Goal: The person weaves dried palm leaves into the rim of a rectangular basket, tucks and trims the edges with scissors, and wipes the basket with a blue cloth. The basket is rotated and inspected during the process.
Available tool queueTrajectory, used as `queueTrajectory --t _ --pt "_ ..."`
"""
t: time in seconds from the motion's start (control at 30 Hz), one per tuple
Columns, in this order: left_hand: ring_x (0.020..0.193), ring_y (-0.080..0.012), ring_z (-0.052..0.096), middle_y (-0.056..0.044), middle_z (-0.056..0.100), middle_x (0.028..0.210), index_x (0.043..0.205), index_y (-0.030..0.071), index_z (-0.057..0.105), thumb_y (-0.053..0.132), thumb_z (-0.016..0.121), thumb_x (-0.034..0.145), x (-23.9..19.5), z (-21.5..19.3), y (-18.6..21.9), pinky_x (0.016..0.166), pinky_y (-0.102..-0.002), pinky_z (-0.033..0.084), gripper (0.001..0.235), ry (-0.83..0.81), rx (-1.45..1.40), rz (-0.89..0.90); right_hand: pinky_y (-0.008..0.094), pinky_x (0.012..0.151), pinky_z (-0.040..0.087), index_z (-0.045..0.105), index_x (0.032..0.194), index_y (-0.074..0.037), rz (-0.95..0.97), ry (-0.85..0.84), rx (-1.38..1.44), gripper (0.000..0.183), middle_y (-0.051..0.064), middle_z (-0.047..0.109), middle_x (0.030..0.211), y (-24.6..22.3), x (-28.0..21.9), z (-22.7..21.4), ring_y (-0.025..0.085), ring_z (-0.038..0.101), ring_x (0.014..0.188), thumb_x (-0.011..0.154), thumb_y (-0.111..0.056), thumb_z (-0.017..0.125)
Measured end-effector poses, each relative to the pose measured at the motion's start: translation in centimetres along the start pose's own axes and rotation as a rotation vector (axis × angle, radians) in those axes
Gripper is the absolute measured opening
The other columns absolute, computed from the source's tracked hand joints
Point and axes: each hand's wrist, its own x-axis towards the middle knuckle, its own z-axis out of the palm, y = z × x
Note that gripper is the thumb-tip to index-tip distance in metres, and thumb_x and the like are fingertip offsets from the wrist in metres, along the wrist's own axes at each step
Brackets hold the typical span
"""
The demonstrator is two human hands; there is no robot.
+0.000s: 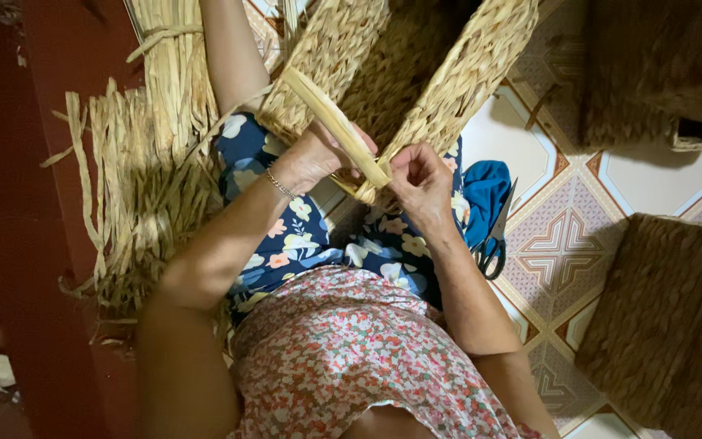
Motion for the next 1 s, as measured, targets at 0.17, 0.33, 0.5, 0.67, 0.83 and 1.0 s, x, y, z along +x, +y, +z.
queueTrajectory --t 0.17,0.33,0.5,0.67,0.83,1.0 --pt "0.067 -0.0165 0.071 -0.01 0.072 0.08 0.094 -0.002 0.071 -0.005 0.079 0.082 0.4 -0.1 -0.4 0.057 -0.029 0.06 0.015 -0.045 -0.038 -0.001 0.018 0.065 0.047 0.06 0.099 -0.003 0.017 -0.034 0.008 0.017 -0.003 0.063 0.087 -0.1 0.0 -0.2 0.002 0.057 0.074 0.095 -0.006 0.076" --pt "0.064 -0.0153 0.068 -0.008 0.07 0.076 0.09 0.0 0.07 -0.003 0.082 0.08 1.8 -0.1 -0.6 0.054 -0.029 0.058 0.016 -0.035 0.063 -0.091 0.019 0.064 0.048 0.058 0.097 -0.003 0.032 -0.009 0.02 0.016 -0.003 0.062 0.085 0.1 -0.2 0.1 0.003 0.058 0.073 0.097 -0.006 0.073" --pt "0.07 -0.0137 0.071 -0.007 0.071 0.081 0.093 0.001 0.07 -0.005 0.077 0.081 1.3 0.1 -0.6 0.057 -0.027 0.059 0.015 -0.058 -0.039 0.001 0.019 0.066 0.048 0.057 0.099 -0.003 0.0 0.001 0.011 0.011 -0.003 0.062 0.086 0.3 -0.3 0.4 0.003 0.058 0.074 0.1 -0.005 0.068" --pt "0.072 -0.0123 0.07 -0.005 0.072 0.084 0.097 0.002 0.071 -0.006 0.077 0.081 0.6 0.2 -0.4 0.06 -0.026 0.059 0.02 -0.087 -0.06 0.058 0.018 0.064 0.043 0.059 0.101 -0.002 -0.015 0.0 -0.085 0.011 -0.005 0.058 0.082 0.1 -0.6 0.3 0.002 0.053 0.072 0.099 -0.004 0.07" --pt "0.067 -0.0117 0.067 -0.006 0.072 0.083 0.094 -0.002 0.071 -0.003 0.079 0.082 1.0 0.5 -0.2 0.056 -0.025 0.056 0.015 -0.063 0.131 -0.006 0.018 0.064 0.044 0.061 0.103 -0.001 -0.031 0.002 -0.169 0.012 -0.005 0.062 0.081 -0.9 -1.2 0.5 0.002 0.055 0.072 0.097 -0.004 0.071" --pt "0.064 -0.0147 0.064 -0.009 0.071 0.081 0.091 -0.007 0.073 -0.002 0.08 0.083 0.8 1.0 -0.1 0.053 -0.028 0.054 0.012 0.012 0.191 -0.026 0.019 0.069 0.052 0.063 0.105 -0.001 0.009 -0.022 -0.218 0.018 -0.003 0.069 0.085 -2.3 -1.4 0.6 0.003 0.064 0.076 0.091 -0.004 0.073"
